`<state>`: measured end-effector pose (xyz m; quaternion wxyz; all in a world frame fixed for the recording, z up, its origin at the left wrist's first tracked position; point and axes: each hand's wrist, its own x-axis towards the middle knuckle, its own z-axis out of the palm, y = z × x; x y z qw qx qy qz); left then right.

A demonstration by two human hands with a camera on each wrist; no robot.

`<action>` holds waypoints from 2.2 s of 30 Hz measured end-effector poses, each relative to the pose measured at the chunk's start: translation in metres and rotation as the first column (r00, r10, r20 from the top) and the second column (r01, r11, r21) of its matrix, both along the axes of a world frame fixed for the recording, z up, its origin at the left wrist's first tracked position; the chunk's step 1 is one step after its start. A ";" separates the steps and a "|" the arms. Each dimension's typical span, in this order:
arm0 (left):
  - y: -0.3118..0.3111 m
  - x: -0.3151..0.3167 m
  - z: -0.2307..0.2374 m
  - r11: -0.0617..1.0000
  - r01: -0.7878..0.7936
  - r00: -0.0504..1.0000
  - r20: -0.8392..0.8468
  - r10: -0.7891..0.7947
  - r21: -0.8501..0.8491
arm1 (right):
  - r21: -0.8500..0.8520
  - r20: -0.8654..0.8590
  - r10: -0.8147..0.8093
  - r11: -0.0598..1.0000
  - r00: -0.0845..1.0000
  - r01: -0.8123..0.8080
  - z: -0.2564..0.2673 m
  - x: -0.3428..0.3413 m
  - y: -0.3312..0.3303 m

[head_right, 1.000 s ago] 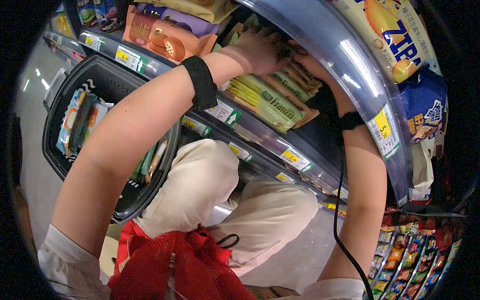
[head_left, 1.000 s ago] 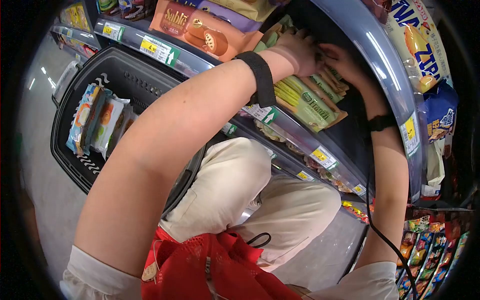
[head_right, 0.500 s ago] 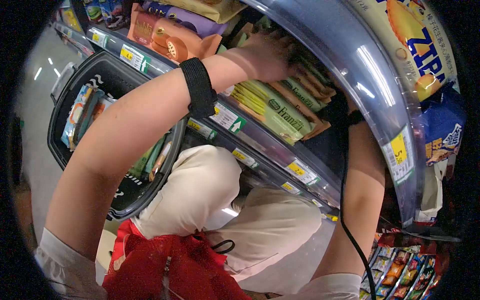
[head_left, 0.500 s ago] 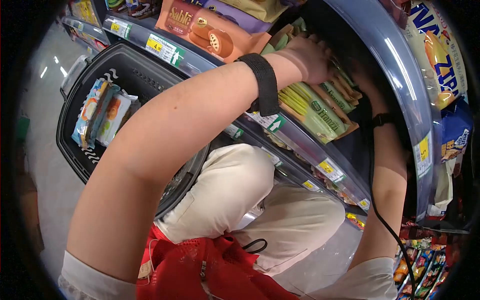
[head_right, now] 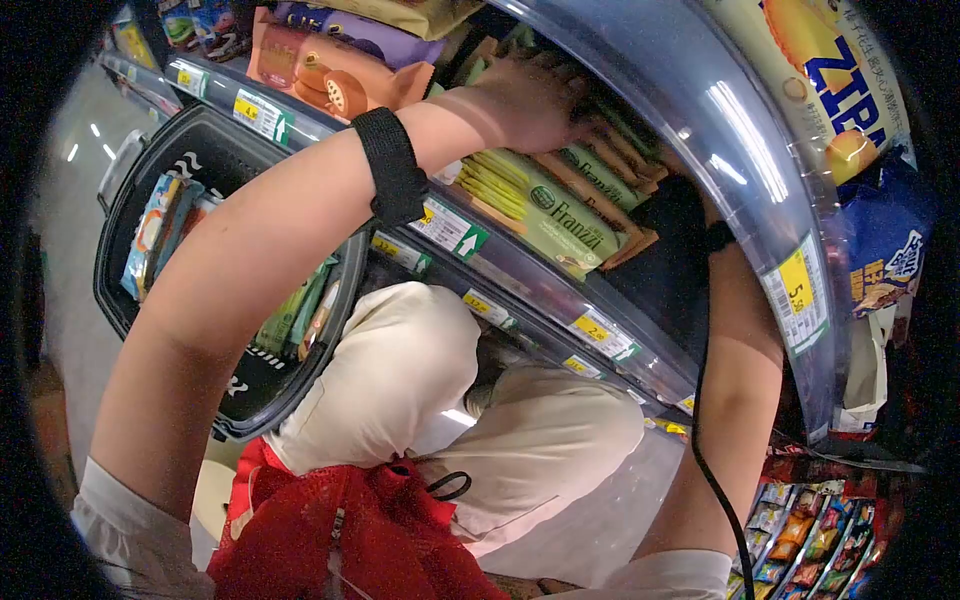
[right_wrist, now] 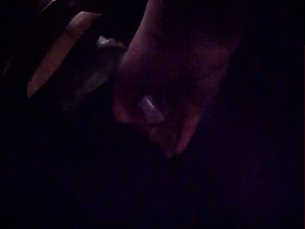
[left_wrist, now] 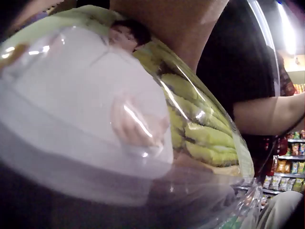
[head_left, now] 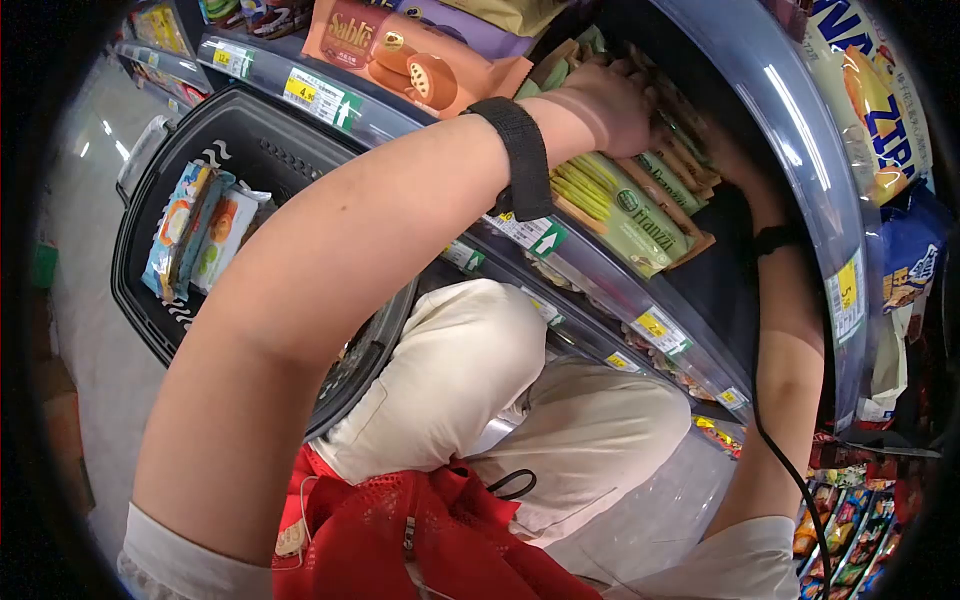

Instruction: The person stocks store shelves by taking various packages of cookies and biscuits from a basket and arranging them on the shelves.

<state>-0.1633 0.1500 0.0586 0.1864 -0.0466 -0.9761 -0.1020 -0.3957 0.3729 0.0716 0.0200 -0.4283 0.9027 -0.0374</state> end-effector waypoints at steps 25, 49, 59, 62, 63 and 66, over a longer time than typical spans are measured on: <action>-0.016 -0.007 0.011 0.979 0.139 0.990 0.049 -0.133 -0.149 | 0.022 -0.197 0.151 0.988 0.969 -0.150 0.021 0.107 -0.070; -0.361 0.356 -0.166 0.749 -0.635 0.473 0.673 0.569 -0.187 | -0.157 0.288 -0.064 0.981 0.956 0.113 -0.001 0.101 -0.061; -0.315 0.323 -0.138 0.799 -0.593 0.652 0.525 0.547 -0.097 | -0.161 0.265 -0.060 0.981 0.962 0.105 -0.015 0.068 -0.042; -0.265 0.296 -0.153 0.907 -0.420 0.758 0.563 0.330 0.033 | -0.160 0.242 -0.051 0.983 0.969 0.092 -0.015 0.064 -0.042; -0.251 0.286 -0.171 0.917 -0.398 0.729 0.607 0.316 0.000 | -0.165 0.236 -0.046 0.982 0.971 0.087 -0.014 0.065 -0.042; -0.202 0.256 -0.194 0.969 -0.246 0.579 0.801 0.152 -0.006 | -0.164 0.223 -0.038 0.983 0.974 0.076 -0.012 0.078 -0.041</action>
